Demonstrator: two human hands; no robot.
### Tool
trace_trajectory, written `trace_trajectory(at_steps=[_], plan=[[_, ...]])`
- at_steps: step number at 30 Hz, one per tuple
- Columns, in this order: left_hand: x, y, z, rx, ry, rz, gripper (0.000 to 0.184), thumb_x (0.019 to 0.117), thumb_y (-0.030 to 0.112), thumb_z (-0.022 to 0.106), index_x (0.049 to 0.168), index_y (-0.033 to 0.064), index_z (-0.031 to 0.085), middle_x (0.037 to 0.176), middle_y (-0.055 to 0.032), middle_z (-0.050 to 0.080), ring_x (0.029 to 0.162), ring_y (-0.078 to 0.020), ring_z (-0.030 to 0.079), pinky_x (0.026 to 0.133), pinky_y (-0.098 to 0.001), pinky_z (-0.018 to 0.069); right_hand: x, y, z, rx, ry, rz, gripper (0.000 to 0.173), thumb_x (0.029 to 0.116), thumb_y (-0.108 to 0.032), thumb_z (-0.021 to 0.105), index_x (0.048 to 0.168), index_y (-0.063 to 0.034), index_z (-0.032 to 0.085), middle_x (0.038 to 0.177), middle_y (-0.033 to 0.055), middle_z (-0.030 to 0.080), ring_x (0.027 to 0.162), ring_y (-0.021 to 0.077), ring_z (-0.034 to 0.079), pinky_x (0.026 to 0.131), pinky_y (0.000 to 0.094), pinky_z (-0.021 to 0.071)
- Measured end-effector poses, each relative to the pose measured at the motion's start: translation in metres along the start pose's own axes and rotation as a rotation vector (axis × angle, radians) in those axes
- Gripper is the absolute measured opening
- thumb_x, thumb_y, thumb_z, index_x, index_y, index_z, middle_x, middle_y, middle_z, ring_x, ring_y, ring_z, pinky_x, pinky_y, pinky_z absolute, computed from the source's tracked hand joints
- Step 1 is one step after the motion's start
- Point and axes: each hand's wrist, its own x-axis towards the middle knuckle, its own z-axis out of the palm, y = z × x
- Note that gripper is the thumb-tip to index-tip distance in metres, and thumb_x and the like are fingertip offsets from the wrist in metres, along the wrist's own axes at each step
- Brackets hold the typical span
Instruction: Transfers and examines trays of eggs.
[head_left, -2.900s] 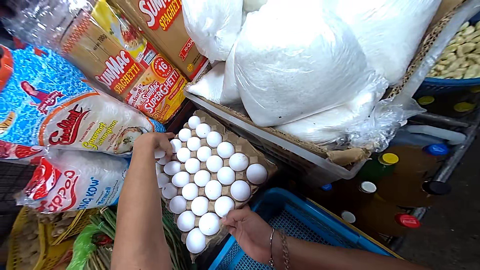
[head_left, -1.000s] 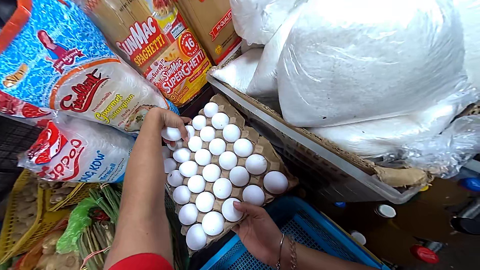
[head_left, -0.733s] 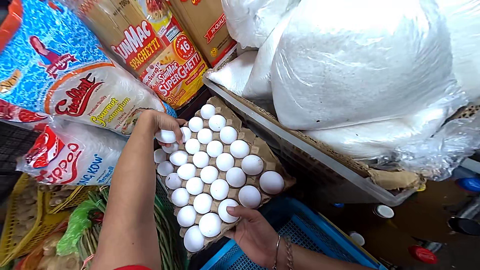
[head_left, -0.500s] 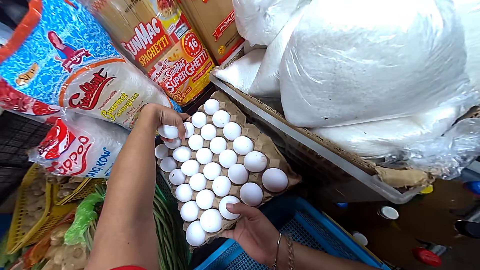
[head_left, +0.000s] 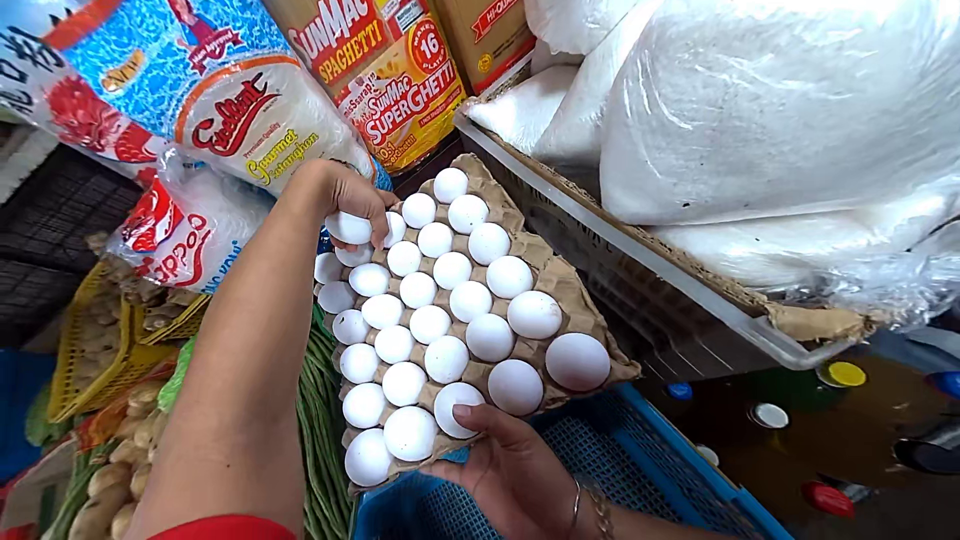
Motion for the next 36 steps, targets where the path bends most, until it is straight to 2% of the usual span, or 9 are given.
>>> trace_trajectory(at_steps=[4,10,16,18,22,28,31,34,36], plan=[[-0.025,0.002,0.012,-0.022,0.02,0.032,0.075,0.0949,0.002,0.058,0.16,0.0283,0.031,0.119,-0.0204,0.06,0.076,-0.0215,0.052,0.063,-0.0384,0.0445,-0.023,0.011,-0.006,-0.01,0.006,-0.002,0.021,0.0983,-0.002,0.05,0.119,-0.0035,0.053,0.118,0.0117,0.057,0.11,0.0225,0.061,0.094,0.0428,0.0539],[-0.077,0.004,0.048,-0.036,0.029,0.049,0.068,0.0951,0.002,0.058,0.155,0.0269,0.039,0.103,-0.0162,0.061,0.067,-0.0173,0.048,0.056,-0.0334,0.0405,-0.076,0.041,-0.024,-0.031,-0.02,0.011,0.02,0.0964,-0.002,0.047,0.115,-0.0042,0.054,0.113,0.0095,0.059,0.107,0.0198,0.063,0.094,0.0405,0.0545],[-0.123,0.006,0.107,-0.088,0.005,0.044,0.071,0.0942,0.005,0.06,0.158,0.0229,0.036,0.106,-0.0183,0.063,0.071,-0.0202,0.053,0.061,-0.0371,0.0452,-0.136,0.072,-0.061,-0.029,0.031,0.036,0.03,0.0884,-0.003,0.051,0.118,-0.0064,0.052,0.114,0.0109,0.061,0.106,0.023,0.066,0.093,0.0441,0.0569],[-0.134,0.009,0.13,-0.114,0.008,0.035,0.073,0.0939,0.007,0.062,0.16,0.024,0.035,0.1,-0.0179,0.063,0.067,-0.0186,0.052,0.059,-0.0352,0.0447,-0.152,0.083,-0.076,-0.046,0.047,0.027,0.027,0.0879,-0.004,0.051,0.115,-0.0062,0.053,0.11,0.0108,0.063,0.102,0.0228,0.067,0.09,0.0432,0.0582],[-0.147,0.018,0.173,-0.193,-0.027,0.051,0.071,0.0919,0.007,0.064,0.157,0.02,0.04,0.103,-0.0185,0.064,0.07,-0.0201,0.053,0.062,-0.038,0.0463,-0.175,0.104,-0.113,-0.073,0.072,0.03,0.03,0.085,-0.005,0.053,0.114,-0.0066,0.053,0.109,0.0111,0.064,0.101,0.0238,0.068,0.088,0.0439,0.0591],[-0.144,0.028,0.221,-0.226,-0.101,0.109,0.078,0.0879,0.007,0.071,0.158,0.0197,0.04,0.116,-0.0222,0.065,0.087,-0.0297,0.061,0.074,-0.0484,0.0511,-0.192,0.122,-0.152,-0.119,0.119,0.022,0.026,0.0903,-0.006,0.047,0.116,-0.007,0.051,0.11,0.0105,0.064,0.101,0.0239,0.068,0.088,0.0446,0.0581],[-0.138,0.033,0.239,-0.194,-0.146,0.135,0.079,0.0883,0.008,0.069,0.159,0.0213,0.036,0.108,-0.0201,0.064,0.078,-0.0253,0.058,0.068,-0.0443,0.0496,-0.193,0.126,-0.161,-0.12,0.126,0.046,0.024,0.0951,-0.008,0.042,0.117,-0.0071,0.05,0.112,0.0116,0.063,0.101,0.0247,0.067,0.087,0.0442,0.0577],[-0.124,0.035,0.254,-0.165,-0.187,0.128,0.07,0.089,0.008,0.068,0.154,0.0167,0.043,0.102,-0.0185,0.064,0.075,-0.0235,0.057,0.067,-0.0426,0.0493,-0.193,0.128,-0.163,-0.099,0.114,0.066,0.022,0.098,-0.011,0.039,0.117,-0.0085,0.05,0.113,0.0117,0.063,0.102,0.0253,0.067,0.086,0.0452,0.0575],[-0.114,0.036,0.261,-0.151,-0.196,0.083,0.078,0.0872,0.01,0.069,0.158,0.0195,0.038,0.099,-0.0179,0.064,0.072,-0.0218,0.056,0.066,-0.04,0.0489,-0.191,0.127,-0.16,-0.098,0.123,0.077,0.023,0.1013,-0.013,0.037,0.121,-0.008,0.049,0.116,0.0128,0.059,0.104,0.0265,0.064,0.086,0.0465,0.056]])
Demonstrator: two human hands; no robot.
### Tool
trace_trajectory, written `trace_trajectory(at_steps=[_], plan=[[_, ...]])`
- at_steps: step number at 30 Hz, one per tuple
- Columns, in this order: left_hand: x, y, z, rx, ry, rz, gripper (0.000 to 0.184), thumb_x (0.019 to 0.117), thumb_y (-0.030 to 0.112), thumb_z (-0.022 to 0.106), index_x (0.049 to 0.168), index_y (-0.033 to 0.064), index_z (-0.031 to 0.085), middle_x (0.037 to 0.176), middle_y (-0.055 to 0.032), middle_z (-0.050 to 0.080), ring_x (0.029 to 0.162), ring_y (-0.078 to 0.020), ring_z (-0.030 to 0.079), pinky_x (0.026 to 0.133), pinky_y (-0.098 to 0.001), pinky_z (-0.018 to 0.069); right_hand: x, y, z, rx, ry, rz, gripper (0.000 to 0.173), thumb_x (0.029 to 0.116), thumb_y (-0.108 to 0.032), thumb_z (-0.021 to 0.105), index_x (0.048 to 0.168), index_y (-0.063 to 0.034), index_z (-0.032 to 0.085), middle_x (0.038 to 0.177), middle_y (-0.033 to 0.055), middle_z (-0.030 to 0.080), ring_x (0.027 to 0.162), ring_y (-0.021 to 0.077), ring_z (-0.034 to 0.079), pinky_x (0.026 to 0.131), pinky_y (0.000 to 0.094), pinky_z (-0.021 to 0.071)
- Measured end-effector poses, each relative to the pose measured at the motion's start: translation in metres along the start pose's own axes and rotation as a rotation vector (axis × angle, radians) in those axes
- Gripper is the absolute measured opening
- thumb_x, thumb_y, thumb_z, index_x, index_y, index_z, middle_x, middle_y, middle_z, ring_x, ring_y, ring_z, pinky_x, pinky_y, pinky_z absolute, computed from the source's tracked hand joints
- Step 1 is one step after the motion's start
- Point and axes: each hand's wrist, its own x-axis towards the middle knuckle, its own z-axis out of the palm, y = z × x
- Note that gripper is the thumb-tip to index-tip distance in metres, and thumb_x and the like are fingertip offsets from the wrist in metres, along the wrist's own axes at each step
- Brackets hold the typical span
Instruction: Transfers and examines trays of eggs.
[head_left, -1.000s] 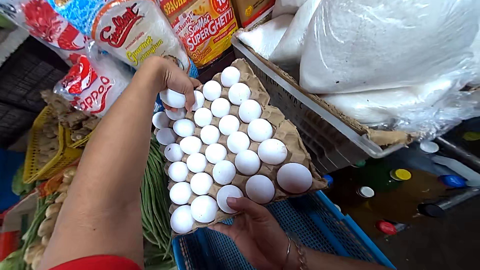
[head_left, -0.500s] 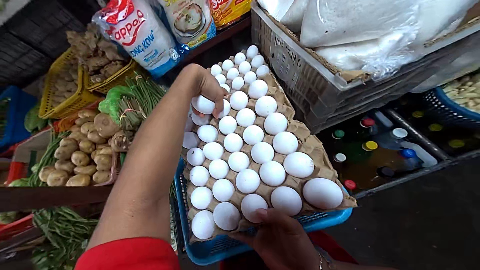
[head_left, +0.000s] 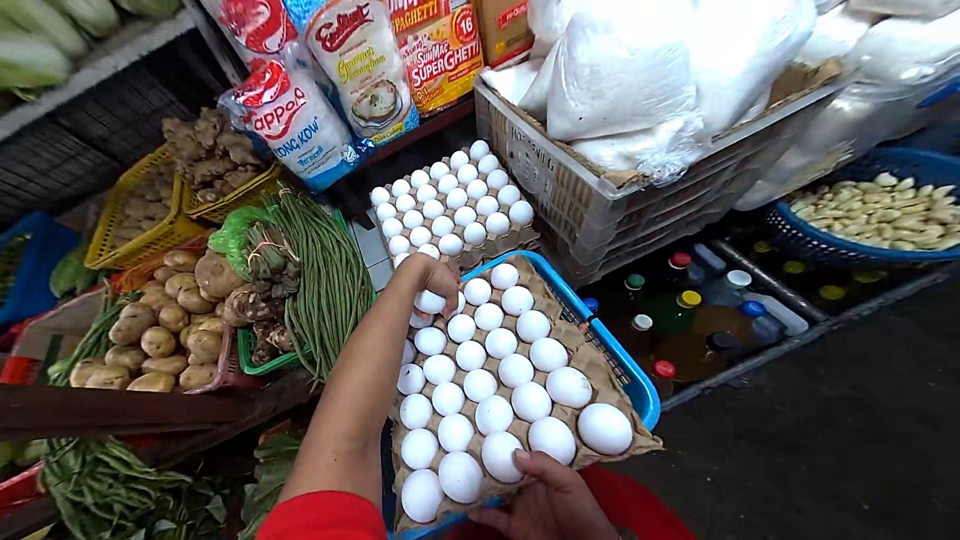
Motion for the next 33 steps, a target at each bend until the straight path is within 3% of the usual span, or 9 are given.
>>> trace_trajectory(at_steps=[4,8,10,13,17,20,26,30,33], plan=[[0.009,0.0,0.0,-0.008,0.005,-0.039,0.083,0.0865,0.011,0.07,0.16,0.0221,0.034,0.086,-0.0132,0.063,0.062,-0.0158,0.053,0.058,-0.0323,0.0457,0.006,-0.003,0.01,0.01,0.039,0.011,0.025,0.1031,-0.013,0.038,0.125,-0.0067,0.048,0.123,0.0151,0.054,0.111,0.0293,0.059,0.09,0.0499,0.052],[0.007,0.001,-0.002,-0.021,0.02,-0.02,0.068,0.0891,0.009,0.068,0.153,0.0202,0.047,0.1,-0.0167,0.065,0.076,-0.0218,0.057,0.068,-0.0403,0.0486,0.008,-0.008,0.024,0.045,0.134,0.014,0.026,0.1038,-0.015,0.04,0.127,-0.0069,0.048,0.125,0.0163,0.052,0.115,0.0321,0.056,0.09,0.053,0.0501],[0.007,0.002,-0.001,-0.018,0.004,-0.027,0.068,0.0892,0.008,0.067,0.153,0.0191,0.046,0.102,-0.0172,0.064,0.077,-0.0222,0.057,0.068,-0.0405,0.0491,0.007,-0.01,0.024,0.062,0.157,0.012,0.025,0.1035,-0.016,0.04,0.126,-0.0071,0.048,0.125,0.0165,0.052,0.115,0.0329,0.056,0.089,0.0546,0.05],[0.006,0.001,0.0,-0.021,0.001,-0.04,0.07,0.0883,0.009,0.067,0.153,0.0209,0.044,0.087,-0.0113,0.062,0.064,-0.0158,0.052,0.059,-0.0331,0.0452,0.005,-0.015,0.02,0.029,0.148,-0.001,0.023,0.1026,-0.013,0.039,0.123,-0.0072,0.048,0.122,0.0158,0.053,0.111,0.0308,0.058,0.087,0.0512,0.0517],[0.012,0.004,0.003,-0.038,0.004,-0.064,0.068,0.0869,0.008,0.068,0.151,0.0197,0.048,0.084,-0.0113,0.062,0.063,-0.0165,0.052,0.059,-0.0335,0.0451,-0.001,-0.021,0.016,-0.174,0.148,0.065,0.031,0.1055,-0.008,0.043,0.136,-0.0009,0.045,0.136,0.0157,0.048,0.127,0.0264,0.05,0.106,0.0434,0.0431],[0.014,0.005,0.003,-0.03,-0.005,-0.057,0.07,0.0878,0.009,0.067,0.153,0.0187,0.044,0.087,-0.0128,0.061,0.064,-0.0173,0.053,0.06,-0.0342,0.0469,0.0,-0.028,0.009,-0.276,0.14,0.11,0.034,0.108,-0.013,0.042,0.139,-0.0004,0.043,0.14,0.0162,0.047,0.13,0.0266,0.049,0.109,0.0424,0.0422],[0.014,0.005,0.006,-0.034,0.005,-0.063,0.072,0.088,0.008,0.067,0.154,0.0191,0.041,0.092,-0.015,0.062,0.07,-0.0203,0.055,0.064,-0.0375,0.0489,0.0,-0.027,0.004,-0.251,0.051,0.1,0.014,0.1028,-0.002,0.044,0.114,-0.006,0.052,0.112,0.0065,0.057,0.109,0.016,0.058,0.101,0.0345,0.0469],[0.004,0.004,0.007,-0.039,-0.004,-0.041,0.078,0.0893,0.006,0.064,0.159,0.0193,0.032,0.087,-0.0121,0.059,0.061,-0.0154,0.051,0.056,-0.0318,0.0454,-0.002,-0.024,0.001,-0.207,0.027,0.098,0.018,0.1014,0.002,0.044,0.115,-0.005,0.052,0.114,0.0072,0.058,0.111,0.0161,0.059,0.102,0.0331,0.0475],[-0.005,0.003,0.005,-0.066,-0.008,-0.037,0.083,0.0909,0.004,0.063,0.162,0.0223,0.024,0.095,-0.0143,0.059,0.067,-0.0179,0.051,0.06,-0.0348,0.0464,-0.003,-0.021,-0.001,-0.201,0.017,0.085,0.018,0.1001,0.005,0.043,0.112,-0.0044,0.053,0.109,0.0068,0.061,0.106,0.0144,0.062,0.1,0.03,0.0503]])
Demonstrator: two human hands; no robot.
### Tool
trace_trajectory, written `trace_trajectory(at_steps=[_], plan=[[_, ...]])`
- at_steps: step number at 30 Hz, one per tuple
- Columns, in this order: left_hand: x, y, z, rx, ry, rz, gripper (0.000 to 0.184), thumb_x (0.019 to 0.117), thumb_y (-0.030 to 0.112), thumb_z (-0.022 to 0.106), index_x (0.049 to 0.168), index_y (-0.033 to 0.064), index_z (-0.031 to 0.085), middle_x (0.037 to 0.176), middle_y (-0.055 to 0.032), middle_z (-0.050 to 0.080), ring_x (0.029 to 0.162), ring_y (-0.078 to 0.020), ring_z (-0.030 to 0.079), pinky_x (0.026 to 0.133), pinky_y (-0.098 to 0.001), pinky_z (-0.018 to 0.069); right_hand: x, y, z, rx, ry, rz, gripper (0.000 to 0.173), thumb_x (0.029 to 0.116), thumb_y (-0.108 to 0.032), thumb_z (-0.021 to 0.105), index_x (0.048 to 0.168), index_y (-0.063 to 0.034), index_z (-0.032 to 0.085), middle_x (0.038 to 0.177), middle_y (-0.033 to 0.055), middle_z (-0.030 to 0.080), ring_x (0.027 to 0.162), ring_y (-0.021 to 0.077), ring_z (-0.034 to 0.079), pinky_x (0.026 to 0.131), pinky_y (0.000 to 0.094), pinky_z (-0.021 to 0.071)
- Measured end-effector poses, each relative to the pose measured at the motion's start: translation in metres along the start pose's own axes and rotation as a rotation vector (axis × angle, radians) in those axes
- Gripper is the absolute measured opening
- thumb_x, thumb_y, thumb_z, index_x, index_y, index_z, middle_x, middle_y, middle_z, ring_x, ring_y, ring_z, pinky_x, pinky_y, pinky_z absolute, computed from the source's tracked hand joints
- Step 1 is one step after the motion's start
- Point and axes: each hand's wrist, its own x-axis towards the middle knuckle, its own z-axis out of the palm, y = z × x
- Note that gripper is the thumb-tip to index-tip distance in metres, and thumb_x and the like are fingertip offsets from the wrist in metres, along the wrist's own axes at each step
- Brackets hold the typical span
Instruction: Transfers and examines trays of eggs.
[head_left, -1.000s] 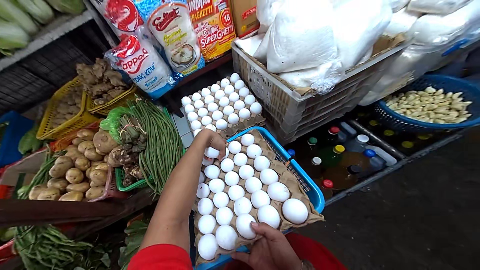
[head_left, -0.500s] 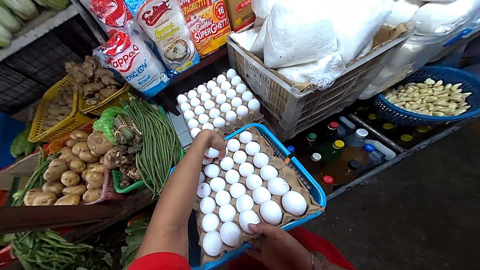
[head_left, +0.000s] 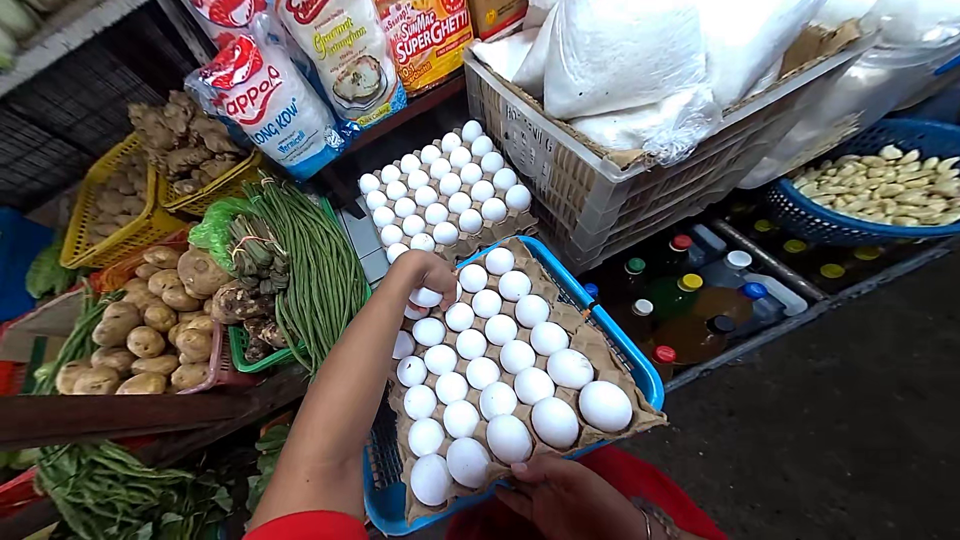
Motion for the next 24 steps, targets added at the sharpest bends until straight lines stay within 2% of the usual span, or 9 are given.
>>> trace_trajectory(at_steps=[3,4,6,10,13,15,19,22,24], plan=[[-0.006,-0.006,-0.004,0.014,0.045,0.028,0.083,0.089,0.006,0.065,0.161,0.0234,0.028,0.094,-0.0146,0.06,0.065,-0.0185,0.053,0.058,-0.0351,0.047,0.002,0.001,-0.001,-0.012,-0.022,-0.022,0.018,0.0989,0.007,0.043,0.107,-0.0043,0.055,0.103,0.0058,0.065,0.1,0.0129,0.066,0.097,0.0274,0.0526],[-0.009,-0.008,-0.007,0.015,0.054,0.044,0.081,0.0893,0.005,0.065,0.161,0.0215,0.029,0.097,-0.0165,0.06,0.068,-0.0207,0.054,0.061,-0.0379,0.0478,0.004,0.001,-0.002,-0.019,-0.035,-0.041,0.019,0.0976,0.008,0.044,0.107,-0.0039,0.056,0.103,0.0058,0.066,0.101,0.0128,0.066,0.097,0.0276,0.0528],[-0.013,-0.009,-0.012,0.029,0.064,0.066,0.077,0.0898,0.003,0.064,0.159,0.0163,0.032,0.097,-0.0171,0.059,0.07,-0.0211,0.054,0.062,-0.0388,0.0475,0.008,0.001,-0.001,-0.032,-0.042,-0.077,0.02,0.0949,0.008,0.046,0.108,-0.004,0.055,0.104,0.0055,0.065,0.102,0.0131,0.065,0.098,0.0287,0.0526],[-0.017,-0.008,-0.025,0.019,0.123,0.021,0.068,0.0895,0.005,0.065,0.152,0.0157,0.043,0.099,-0.0174,0.061,0.076,-0.0241,0.057,0.067,-0.0418,0.0493,0.019,-0.002,0.004,-0.075,-0.033,-0.123,0.021,0.0926,0.006,0.048,0.11,-0.003,0.056,0.108,0.0059,0.063,0.104,0.0135,0.063,0.098,0.0302,0.0518],[-0.013,-0.006,-0.032,0.039,0.148,-0.001,0.069,0.0896,0.007,0.066,0.154,0.0179,0.043,0.1,-0.0186,0.063,0.078,-0.0251,0.059,0.069,-0.0432,0.05,0.027,-0.004,0.01,-0.096,-0.008,-0.131,0.022,0.0935,0.006,0.049,0.114,0.0,0.055,0.112,0.008,0.06,0.108,0.0151,0.061,0.1,0.0319,0.0505],[-0.007,-0.006,-0.036,0.057,0.144,-0.008,0.072,0.0898,0.008,0.067,0.155,0.0205,0.041,0.096,-0.0163,0.062,0.073,-0.0213,0.057,0.066,-0.0385,0.0496,0.032,-0.006,0.012,-0.092,0.015,-0.126,0.021,0.0945,0.006,0.049,0.113,0.0005,0.054,0.112,0.0085,0.059,0.107,0.0158,0.061,0.1,0.033,0.0506],[0.005,-0.006,-0.04,0.031,0.113,-0.008,0.073,0.0902,0.007,0.065,0.157,0.0207,0.038,0.099,-0.0167,0.062,0.076,-0.0217,0.057,0.067,-0.0394,0.0494,0.041,-0.01,0.012,-0.073,0.082,-0.11,0.021,0.0959,0.006,0.049,0.116,0.001,0.053,0.114,0.0105,0.058,0.107,0.0183,0.06,0.096,0.036,0.0519],[0.016,-0.01,-0.044,0.028,0.1,-0.001,0.075,0.0897,0.007,0.066,0.158,0.0212,0.038,0.102,-0.018,0.062,0.077,-0.0225,0.058,0.067,-0.0398,0.0499,0.046,-0.013,0.011,-0.054,0.112,-0.119,0.02,0.0962,0.006,0.05,0.116,0.0017,0.053,0.111,0.0108,0.059,0.104,0.0188,0.062,0.093,0.0364,0.0538],[0.023,-0.011,-0.047,0.019,0.082,-0.007,0.074,0.0891,0.006,0.066,0.157,0.0214,0.039,0.101,-0.0174,0.063,0.075,-0.022,0.058,0.067,-0.0394,0.0499,0.048,-0.015,0.009,-0.047,0.117,-0.119,0.015,0.0979,0.005,0.048,0.111,-0.0002,0.054,0.105,0.009,0.062,0.099,0.0174,0.064,0.09,0.0352,0.0553]])
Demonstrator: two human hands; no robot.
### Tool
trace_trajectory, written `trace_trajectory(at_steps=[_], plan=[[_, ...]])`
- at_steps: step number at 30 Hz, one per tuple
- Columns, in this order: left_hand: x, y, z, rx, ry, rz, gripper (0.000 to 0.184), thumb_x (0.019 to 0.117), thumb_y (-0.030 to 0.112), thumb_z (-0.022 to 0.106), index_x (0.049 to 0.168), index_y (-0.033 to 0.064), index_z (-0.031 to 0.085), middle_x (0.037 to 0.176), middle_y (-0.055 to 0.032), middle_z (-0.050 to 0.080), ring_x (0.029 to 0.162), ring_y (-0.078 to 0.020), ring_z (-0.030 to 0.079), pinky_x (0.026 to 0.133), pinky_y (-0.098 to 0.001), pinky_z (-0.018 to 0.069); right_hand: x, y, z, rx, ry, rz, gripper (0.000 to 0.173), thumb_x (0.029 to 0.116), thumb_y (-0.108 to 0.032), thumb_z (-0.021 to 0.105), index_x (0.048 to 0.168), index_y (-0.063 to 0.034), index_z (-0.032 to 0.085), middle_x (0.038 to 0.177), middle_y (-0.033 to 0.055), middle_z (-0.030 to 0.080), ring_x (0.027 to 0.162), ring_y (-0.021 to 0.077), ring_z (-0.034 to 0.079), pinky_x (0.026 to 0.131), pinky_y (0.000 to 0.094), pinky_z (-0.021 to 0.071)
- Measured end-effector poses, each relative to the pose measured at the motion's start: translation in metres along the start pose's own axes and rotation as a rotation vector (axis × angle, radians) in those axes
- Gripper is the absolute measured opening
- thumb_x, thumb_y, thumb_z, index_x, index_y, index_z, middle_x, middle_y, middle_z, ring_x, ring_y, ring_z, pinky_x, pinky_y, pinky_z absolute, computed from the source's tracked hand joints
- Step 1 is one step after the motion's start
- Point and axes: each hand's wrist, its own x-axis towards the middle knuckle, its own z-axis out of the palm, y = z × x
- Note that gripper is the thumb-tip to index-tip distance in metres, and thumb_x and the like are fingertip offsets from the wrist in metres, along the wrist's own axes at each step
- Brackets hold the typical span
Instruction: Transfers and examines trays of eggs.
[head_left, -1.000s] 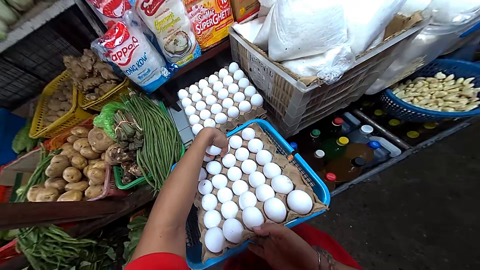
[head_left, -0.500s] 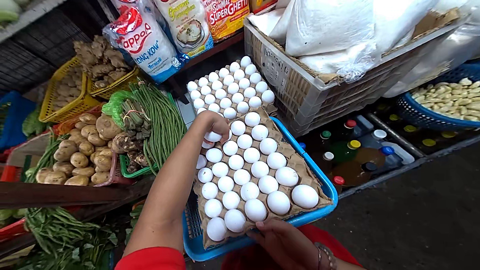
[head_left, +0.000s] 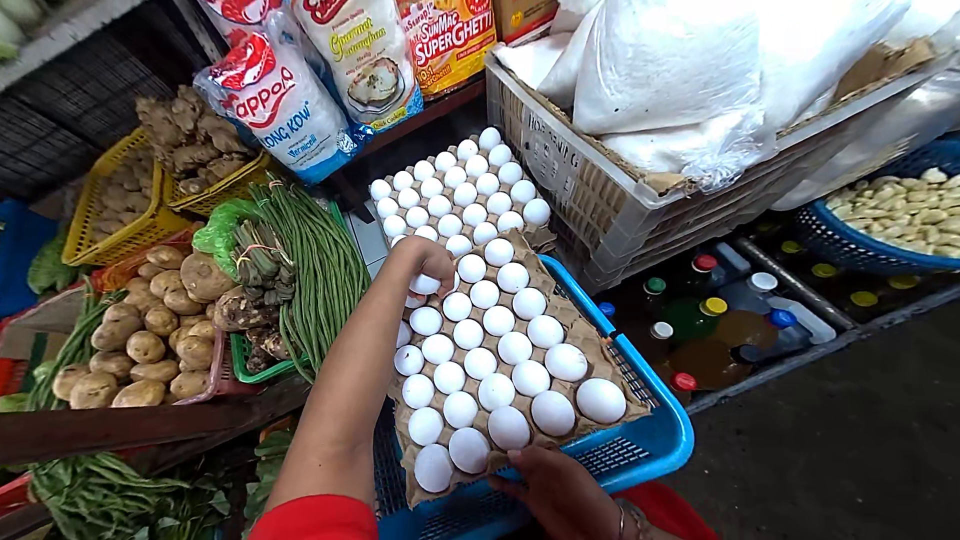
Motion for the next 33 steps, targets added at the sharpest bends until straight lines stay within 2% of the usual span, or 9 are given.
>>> trace_trajectory(at_steps=[3,7,11,13,16,19,24,29,33], plan=[[0.006,0.0,-0.002,0.004,-0.022,-0.005,0.071,0.0891,0.007,0.065,0.154,0.023,0.042,0.086,-0.0114,0.06,0.063,-0.0162,0.052,0.058,-0.0327,0.046,0.003,0.0,-0.002,0.017,0.018,0.013,0.012,0.1027,-0.001,0.045,0.105,-0.003,0.057,0.097,0.007,0.067,0.093,0.0163,0.067,0.087,0.0345,0.0566],[0.008,-0.003,-0.008,0.036,-0.066,0.042,0.068,0.0917,0.008,0.063,0.155,0.0211,0.042,0.093,-0.0131,0.061,0.066,-0.0173,0.053,0.06,-0.0346,0.0467,0.008,0.0,-0.005,0.037,0.036,0.042,0.013,0.1052,-0.005,0.044,0.108,-0.0024,0.056,0.1,0.0083,0.065,0.096,0.0177,0.067,0.089,0.0365,0.0559],[-0.002,-0.004,-0.029,-0.01,0.006,0.119,0.042,0.0994,0.009,0.058,0.141,0.0116,0.057,0.11,-0.0185,0.065,0.087,-0.0258,0.059,0.077,-0.0468,0.0488,0.01,0.002,-0.008,0.069,0.043,0.04,0.013,0.1035,-0.001,0.045,0.111,-0.0013,0.055,0.101,0.0094,0.065,0.095,0.0185,0.067,0.088,0.037,0.0569],[0.002,-0.005,-0.047,-0.064,0.192,0.19,0.03,0.1008,0.011,0.057,0.129,0.0024,0.062,0.112,-0.0225,0.063,0.095,-0.0307,0.06,0.083,-0.0524,0.0484,0.009,0.002,-0.008,0.074,0.041,0.033,0.013,0.1021,0.001,0.045,0.112,-0.0017,0.054,0.1,0.0088,0.066,0.094,0.018,0.068,0.087,0.0366,0.0575],[0.035,-0.003,-0.065,-0.207,0.518,0.24,0.033,0.0987,0.017,0.063,0.119,-0.0095,0.062,0.123,-0.0326,0.06,0.119,-0.0453,0.057,0.099,-0.0651,0.0414,0.008,0.003,-0.009,0.068,0.019,0.025,0.017,0.0997,0.005,0.043,0.112,-0.0024,0.053,0.099,0.0071,0.066,0.094,0.0165,0.068,0.088,0.0358,0.0575],[0.073,0.011,-0.063,-0.167,0.69,0.248,0.039,0.1004,0.02,0.061,0.125,-0.01,0.06,0.13,-0.0336,0.058,0.126,-0.0493,0.056,0.101,-0.068,0.0429,0.005,0.0,-0.008,0.066,0.016,0.008,0.017,0.0985,0.007,0.043,0.109,-0.0032,0.053,0.094,0.0051,0.066,0.089,0.0141,0.068,0.087,0.0333,0.0572],[0.107,0.038,-0.05,0.017,0.744,0.264,0.045,0.1066,0.029,0.051,0.132,-0.0071,0.057,0.139,-0.0316,0.054,0.13,-0.0491,0.053,0.102,-0.0673,0.0429,0.004,0.002,-0.01,0.086,-0.009,-0.026,0.021,0.0942,0.009,0.045,0.108,-0.0042,0.053,0.092,0.0025,0.067,0.088,0.0119,0.067,0.087,0.0316,0.057],[0.112,0.034,-0.046,0.025,0.838,0.381,0.053,0.1059,0.036,0.053,0.134,-0.0088,0.056,0.142,-0.0345,0.05,0.136,-0.0511,0.045,0.109,-0.0656,0.0339,0.006,0.004,-0.007,0.137,0.028,-0.026,0.021,0.0932,0.011,0.047,0.106,-0.0037,0.053,0.09,0.0037,0.067,0.086,0.012,0.068,0.087,0.0303,0.0572],[0.072,0.011,-0.032,-0.101,0.771,0.497,0.043,0.1047,0.028,0.057,0.128,-0.008,0.058,0.13,-0.0323,0.057,0.124,-0.0489,0.055,0.104,-0.0648,0.0426,0.009,0.004,-0.005,0.172,0.066,-0.027,0.02,0.0931,0.011,0.047,0.106,-0.0032,0.054,0.091,0.0053,0.067,0.086,0.0126,0.068,0.087,0.0293,0.0571]])
